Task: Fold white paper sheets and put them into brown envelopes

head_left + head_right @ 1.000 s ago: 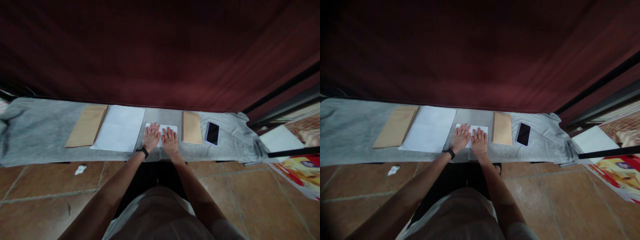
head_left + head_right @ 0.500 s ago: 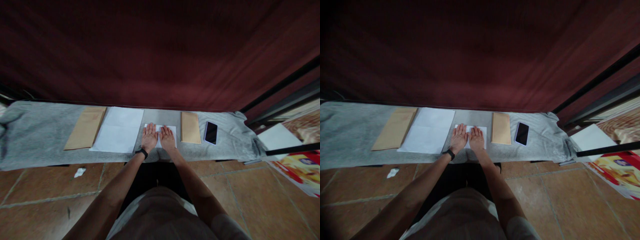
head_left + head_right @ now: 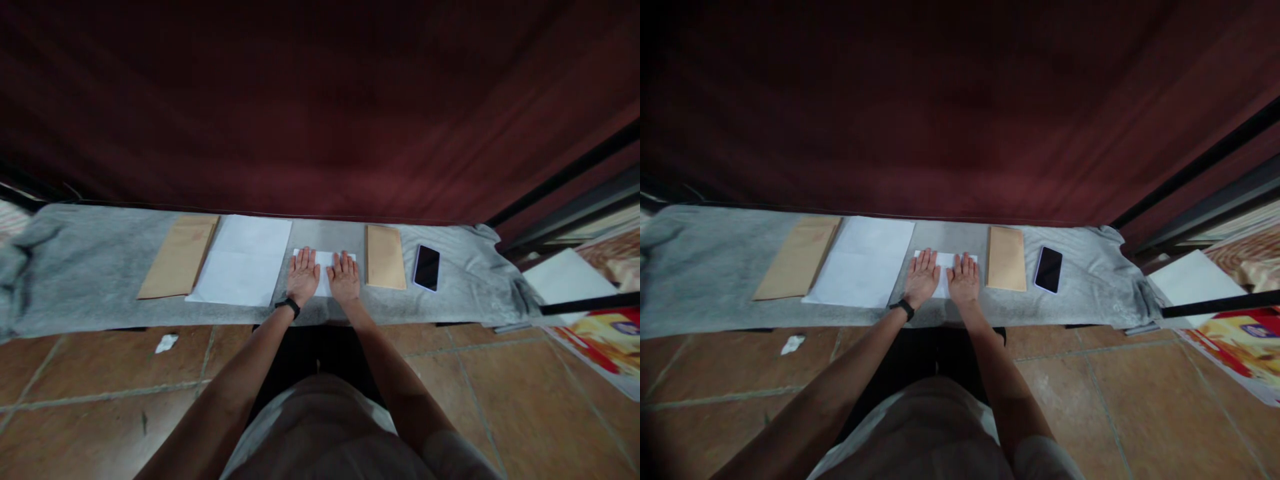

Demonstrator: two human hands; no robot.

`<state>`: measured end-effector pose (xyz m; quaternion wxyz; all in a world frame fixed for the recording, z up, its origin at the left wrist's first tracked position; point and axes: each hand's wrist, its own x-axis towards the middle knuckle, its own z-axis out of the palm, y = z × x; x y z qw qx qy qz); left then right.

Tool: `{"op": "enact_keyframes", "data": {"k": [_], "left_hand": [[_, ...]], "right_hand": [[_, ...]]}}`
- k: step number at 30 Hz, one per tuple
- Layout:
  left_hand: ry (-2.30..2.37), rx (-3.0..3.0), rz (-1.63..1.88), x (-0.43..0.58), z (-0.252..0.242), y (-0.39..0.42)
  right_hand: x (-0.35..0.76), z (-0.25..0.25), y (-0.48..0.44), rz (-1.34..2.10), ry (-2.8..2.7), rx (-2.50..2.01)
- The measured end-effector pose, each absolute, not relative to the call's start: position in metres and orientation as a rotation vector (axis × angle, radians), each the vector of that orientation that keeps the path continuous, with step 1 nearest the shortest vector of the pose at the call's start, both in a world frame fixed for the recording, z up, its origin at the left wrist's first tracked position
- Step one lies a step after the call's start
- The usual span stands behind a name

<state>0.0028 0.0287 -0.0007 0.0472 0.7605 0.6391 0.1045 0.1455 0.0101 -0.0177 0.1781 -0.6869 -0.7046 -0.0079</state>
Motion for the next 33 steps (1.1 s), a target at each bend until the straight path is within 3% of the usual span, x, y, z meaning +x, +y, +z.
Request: {"op": "enact_keyframes", "data": {"k": [33], "left_hand": [[1.768, 2.476, 0.239, -0.017, 0.007, 0.002]], "right_hand": [[0.156, -0.021, -0.007, -0.105, -1.937, -1.938]]}}
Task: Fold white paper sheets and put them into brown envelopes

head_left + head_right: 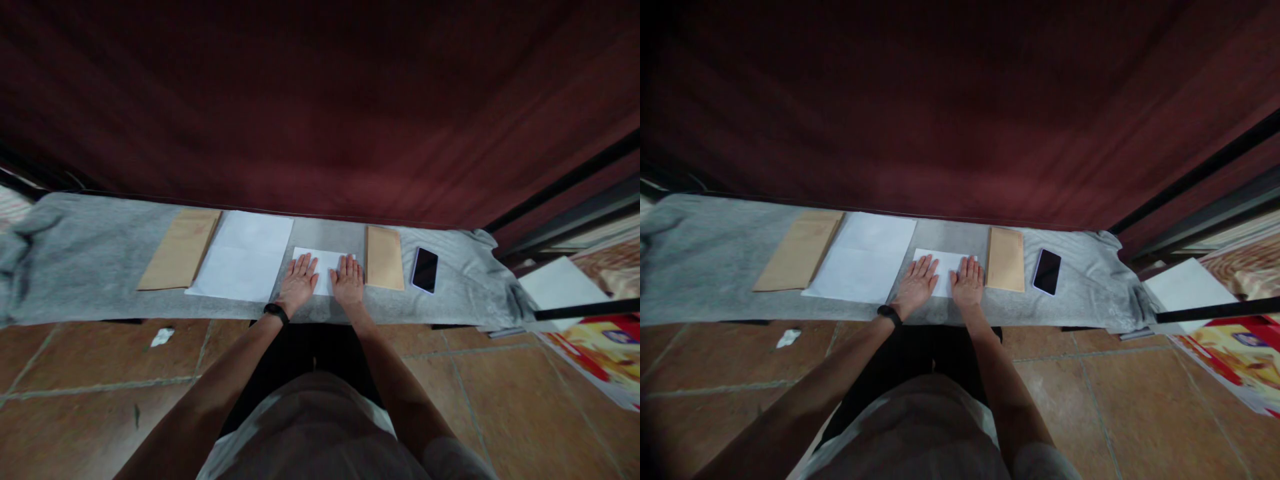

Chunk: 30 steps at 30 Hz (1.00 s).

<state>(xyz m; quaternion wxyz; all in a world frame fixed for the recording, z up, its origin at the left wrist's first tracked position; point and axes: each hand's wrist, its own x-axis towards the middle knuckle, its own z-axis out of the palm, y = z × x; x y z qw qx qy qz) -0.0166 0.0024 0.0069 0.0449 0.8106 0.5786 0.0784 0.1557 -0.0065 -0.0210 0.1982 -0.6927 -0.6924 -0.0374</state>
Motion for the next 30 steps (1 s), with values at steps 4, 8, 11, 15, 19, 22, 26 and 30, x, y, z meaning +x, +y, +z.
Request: {"op": "enact_keyframes", "data": {"k": [4, 8, 11, 15, 19, 22, 26, 30], "left_hand": [[1.792, 2.453, 0.246, -0.023, 0.005, -0.004], [1.852, 2.422, 0.243, -0.03, 0.0, -0.012], [1.897, 2.404, 0.251, -0.033, 0.001, -0.018], [1.927, 2.407, 0.273, -0.027, 0.008, -0.028], [1.713, 2.541, 0.29, -0.016, 0.012, -0.042], [1.624, 2.589, 0.292, -0.012, 0.009, -0.05], [1.643, 2.597, 0.303, -0.013, 0.004, -0.051], [1.662, 2.6, 0.322, -0.013, 0.004, -0.05]], "right_hand": [[0.155, -0.019, -0.007, -0.097, -1.922, -1.93], [0.154, -0.016, -0.007, -0.061, -1.948, -1.988], [0.154, -0.015, -0.007, -0.047, -1.954, -2.006], [0.154, -0.018, -0.006, -0.069, -1.95, -1.997], [0.155, -0.02, -0.005, -0.091, -1.944, -1.98], [0.155, -0.021, -0.006, -0.094, -1.938, -1.968], [0.155, -0.024, -0.005, -0.113, -1.922, -1.941], [0.156, -0.023, -0.005, -0.121, -1.903, -1.905]]}}
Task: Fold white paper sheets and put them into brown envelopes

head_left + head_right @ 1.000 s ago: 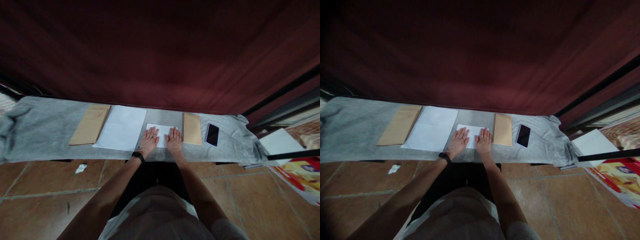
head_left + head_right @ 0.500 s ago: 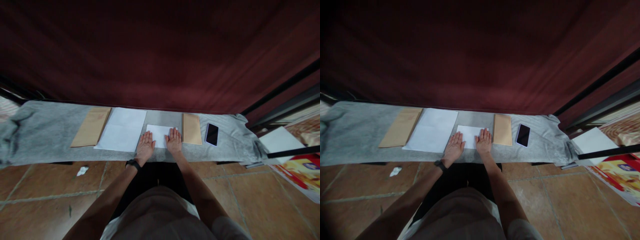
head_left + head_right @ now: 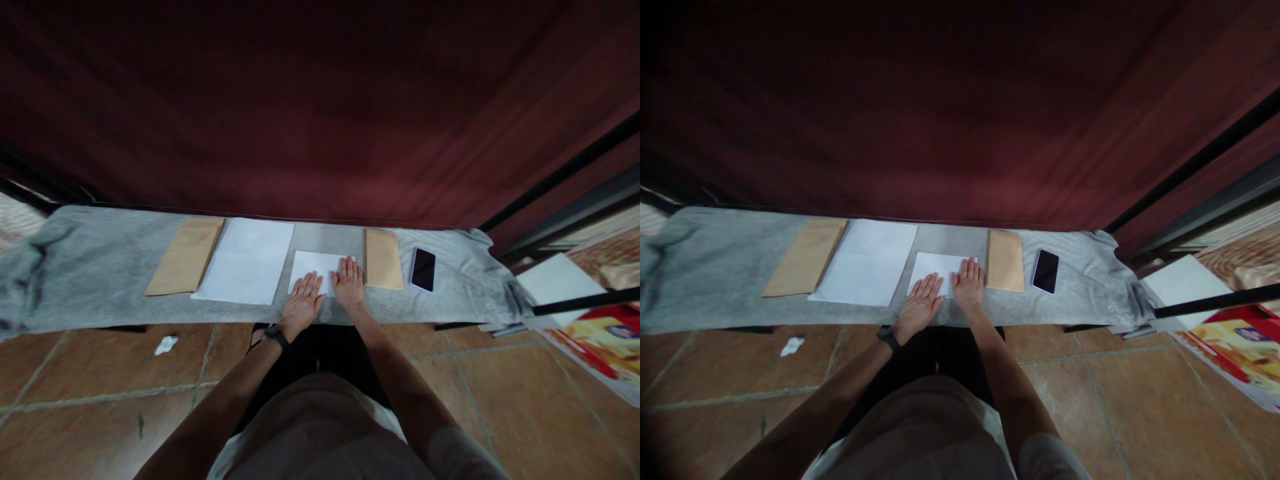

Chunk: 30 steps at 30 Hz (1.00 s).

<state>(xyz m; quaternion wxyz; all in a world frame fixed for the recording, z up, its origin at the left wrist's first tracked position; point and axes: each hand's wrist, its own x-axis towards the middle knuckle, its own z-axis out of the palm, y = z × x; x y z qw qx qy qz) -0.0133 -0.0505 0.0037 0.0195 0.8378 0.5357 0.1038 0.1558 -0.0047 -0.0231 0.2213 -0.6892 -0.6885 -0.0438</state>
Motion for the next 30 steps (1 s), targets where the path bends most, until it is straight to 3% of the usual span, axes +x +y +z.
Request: {"op": "enact_keyframes", "data": {"k": [10, 30], "left_hand": [[1.641, 2.599, 0.306, -0.013, 0.007, -0.051], [1.861, 2.487, 0.356, -0.029, 0.0, -0.067]], "right_hand": [[0.146, -0.016, -0.044, -0.035, -2.15, -1.762], [0.163, -0.013, -0.068, -0.09, -1.979, -1.862]]}}
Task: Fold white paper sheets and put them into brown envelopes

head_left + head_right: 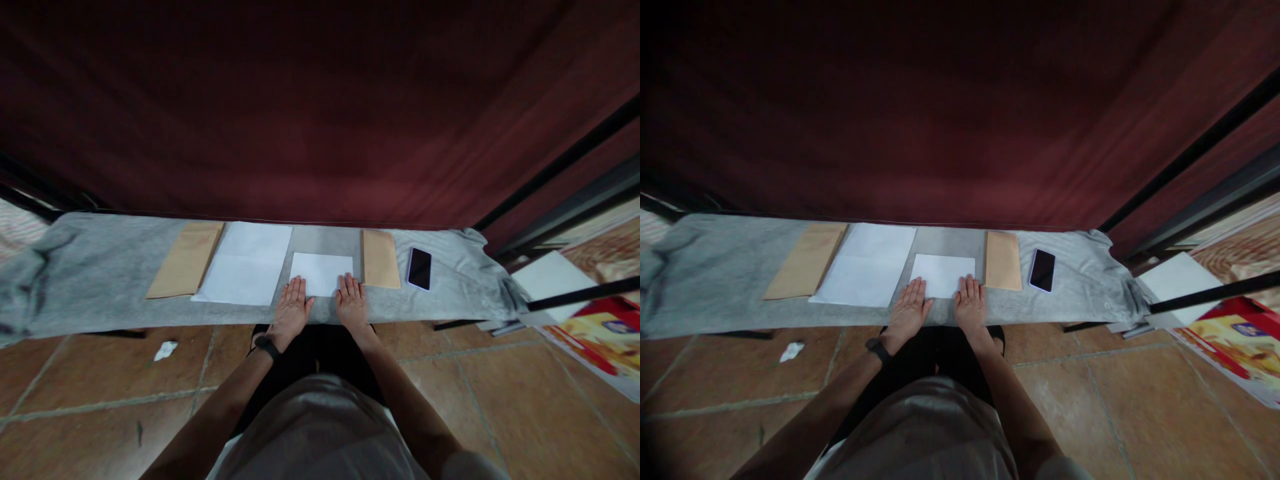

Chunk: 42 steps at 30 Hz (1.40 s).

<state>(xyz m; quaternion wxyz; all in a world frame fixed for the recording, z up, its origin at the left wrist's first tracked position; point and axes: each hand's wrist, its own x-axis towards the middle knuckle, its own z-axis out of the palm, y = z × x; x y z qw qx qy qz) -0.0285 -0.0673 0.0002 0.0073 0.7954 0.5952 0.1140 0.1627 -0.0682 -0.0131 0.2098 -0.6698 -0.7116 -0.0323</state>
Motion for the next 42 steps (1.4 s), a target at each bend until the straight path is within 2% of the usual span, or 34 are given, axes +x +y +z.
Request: {"op": "enact_keyframes", "data": {"k": [7, 24, 32, 42], "left_hand": [[1.651, 2.582, 0.354, 0.0, 0.004, -0.075], [1.896, 2.462, 0.355, -0.038, 0.002, -0.077], [1.697, 2.572, 0.347, 0.001, 0.008, -0.071], [1.816, 2.485, 0.326, -0.027, 0.001, -0.073]], "right_hand": [[0.144, -0.005, -0.066, 0.06, -2.166, -1.787], [0.172, -0.013, -0.081, -0.074, -2.019, -1.802], [0.149, -0.006, -0.071, 0.02, -2.162, -1.714], [0.176, -0.015, -0.082, -0.075, -2.123, -1.729]]}}
